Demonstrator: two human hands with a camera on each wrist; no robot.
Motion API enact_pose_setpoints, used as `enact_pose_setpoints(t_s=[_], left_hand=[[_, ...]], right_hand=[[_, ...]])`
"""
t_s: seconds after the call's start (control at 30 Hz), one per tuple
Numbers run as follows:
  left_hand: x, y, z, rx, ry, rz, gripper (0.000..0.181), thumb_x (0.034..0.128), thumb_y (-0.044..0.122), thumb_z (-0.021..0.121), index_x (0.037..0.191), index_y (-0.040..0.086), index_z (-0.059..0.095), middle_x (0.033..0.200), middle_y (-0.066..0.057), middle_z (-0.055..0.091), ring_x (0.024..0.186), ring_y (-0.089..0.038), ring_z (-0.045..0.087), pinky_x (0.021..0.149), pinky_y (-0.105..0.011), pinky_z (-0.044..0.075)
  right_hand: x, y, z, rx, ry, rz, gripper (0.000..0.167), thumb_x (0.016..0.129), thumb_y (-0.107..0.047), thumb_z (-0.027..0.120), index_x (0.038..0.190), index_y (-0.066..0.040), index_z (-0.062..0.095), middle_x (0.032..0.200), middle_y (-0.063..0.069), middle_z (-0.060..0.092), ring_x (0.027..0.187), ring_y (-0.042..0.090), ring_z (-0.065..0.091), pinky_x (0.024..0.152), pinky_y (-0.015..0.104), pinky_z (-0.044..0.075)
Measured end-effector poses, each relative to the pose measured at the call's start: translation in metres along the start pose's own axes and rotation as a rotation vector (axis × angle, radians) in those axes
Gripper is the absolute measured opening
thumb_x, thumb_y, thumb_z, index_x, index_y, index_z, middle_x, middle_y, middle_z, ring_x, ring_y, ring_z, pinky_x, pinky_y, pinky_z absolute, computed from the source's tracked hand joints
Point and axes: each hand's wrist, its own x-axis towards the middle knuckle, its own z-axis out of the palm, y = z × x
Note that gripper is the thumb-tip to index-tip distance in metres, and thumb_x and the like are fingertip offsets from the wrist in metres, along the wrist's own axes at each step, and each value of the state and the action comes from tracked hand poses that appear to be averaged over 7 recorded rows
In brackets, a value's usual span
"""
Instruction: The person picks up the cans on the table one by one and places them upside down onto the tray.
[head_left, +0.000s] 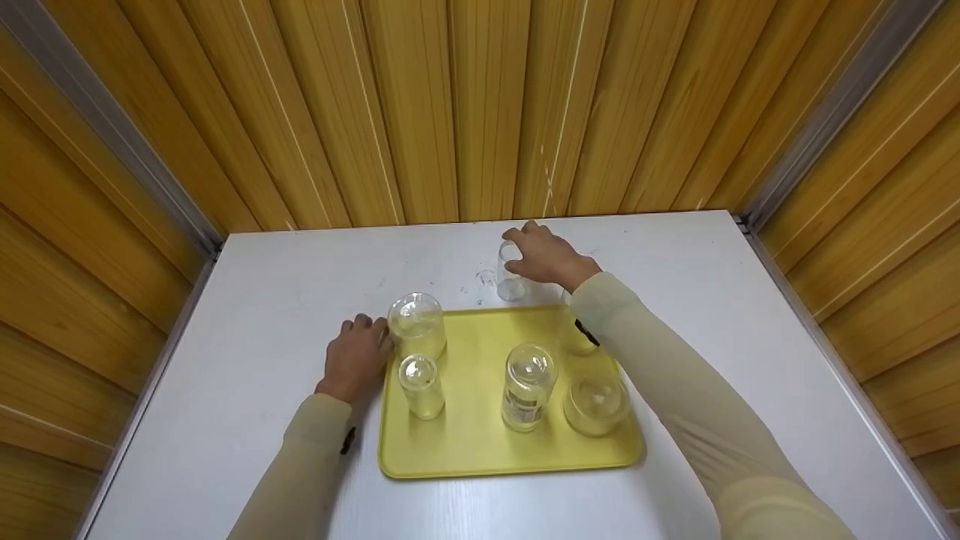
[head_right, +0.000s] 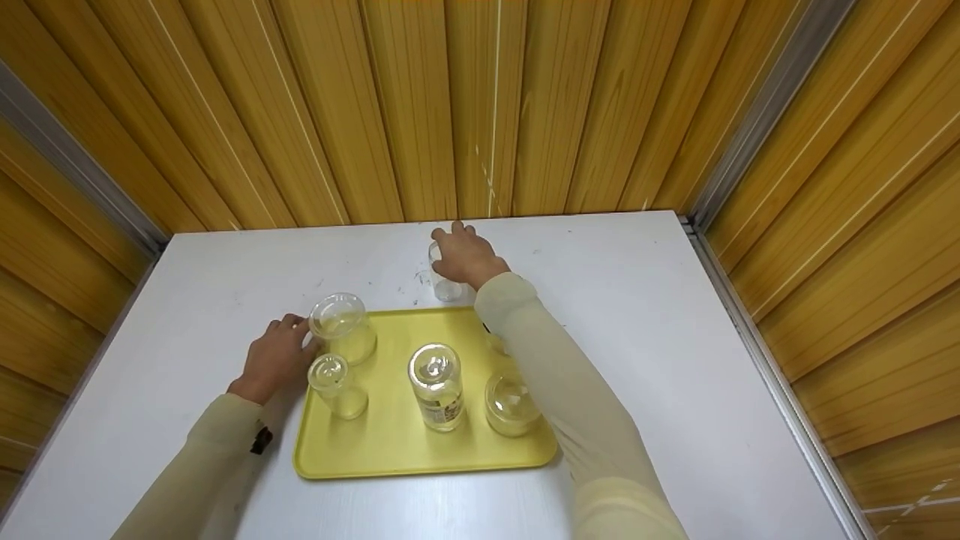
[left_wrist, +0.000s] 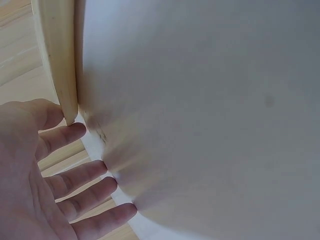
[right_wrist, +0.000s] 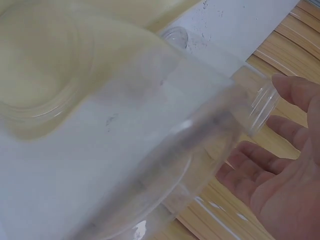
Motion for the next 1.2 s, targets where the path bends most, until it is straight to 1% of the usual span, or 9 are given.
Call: enact_pose_setpoints(t_s=[0.27, 0.37, 0.57, 0.83, 1.03, 1.2], left_hand=[[0.001, -0.002, 0.002, 0.013, 0.004, 0.012, 0.044, 0.1137, 0.038, 0.046, 0.134, 0.004, 0.065, 0.128, -0.027, 0.061, 0.114, -0.045, 0.059, 0.081, -0.06, 0.059], [0.001, -0.002, 0.003, 0.009, 0.012, 0.018, 0.044, 0.1136, 0.038, 0.047, 0.135, 0.004, 0.065, 0.128, -0.027, 0.061, 0.113, -0.045, 0.059, 0.08, -0.06, 0.059], [0.0, 0.001, 0.001, -0.008, -0.004, 0.005, 0.049, 0.1143, 0.042, 0.044, 0.14, 0.005, 0.064, 0.13, -0.026, 0.06, 0.117, -0.044, 0.058, 0.084, -0.059, 0.058], [0.001, 0.002, 0.001, 0.005, -0.003, -0.001, 0.046, 0.1136, 0.039, 0.048, 0.141, 0.005, 0.063, 0.13, -0.026, 0.06, 0.116, -0.044, 0.059, 0.085, -0.059, 0.058], [0.001, 0.001, 0.001, 0.012, 0.0, -0.003, 0.047, 0.1139, 0.04, 0.047, 0.139, 0.005, 0.064, 0.129, -0.025, 0.06, 0.115, -0.044, 0.059, 0.083, -0.059, 0.059], [0.002, 0.001, 0.002, 0.015, 0.005, -0.001, 0.046, 0.1139, 0.039, 0.046, 0.139, 0.004, 0.064, 0.128, -0.025, 0.06, 0.114, -0.044, 0.059, 0.082, -0.058, 0.059]], right_hand=[[0.004, -0.001, 0.002, 0.028, 0.008, 0.004, 0.055, 0.106, -0.025, 0.066, 0.154, -0.003, 0.051, 0.147, 0.023, 0.05, 0.135, 0.039, 0.051, 0.112, 0.053, 0.045], [0.004, -0.001, 0.002, 0.033, 0.008, -0.002, 0.054, 0.107, -0.023, 0.065, 0.154, -0.003, 0.051, 0.146, 0.024, 0.051, 0.131, 0.039, 0.054, 0.109, 0.052, 0.047], [0.003, 0.001, 0.002, 0.04, 0.019, -0.021, 0.05, 0.106, -0.016, 0.062, 0.152, 0.0, 0.051, 0.143, 0.027, 0.052, 0.123, 0.038, 0.059, 0.106, 0.051, 0.049], [0.001, 0.004, -0.002, 0.08, 0.015, -0.014, 0.049, 0.104, -0.011, 0.062, 0.151, -0.001, 0.052, 0.145, 0.026, 0.051, 0.128, 0.037, 0.057, 0.109, 0.05, 0.048], [0.0, 0.005, -0.005, 0.12, 0.014, 0.019, 0.05, 0.104, -0.014, 0.063, 0.152, -0.005, 0.053, 0.148, 0.022, 0.049, 0.134, 0.035, 0.054, 0.113, 0.05, 0.045], [-0.002, 0.007, -0.009, 0.15, 0.029, 0.003, 0.049, 0.105, -0.013, 0.062, 0.152, -0.003, 0.052, 0.151, 0.023, 0.047, 0.139, 0.036, 0.05, 0.114, 0.051, 0.043]])
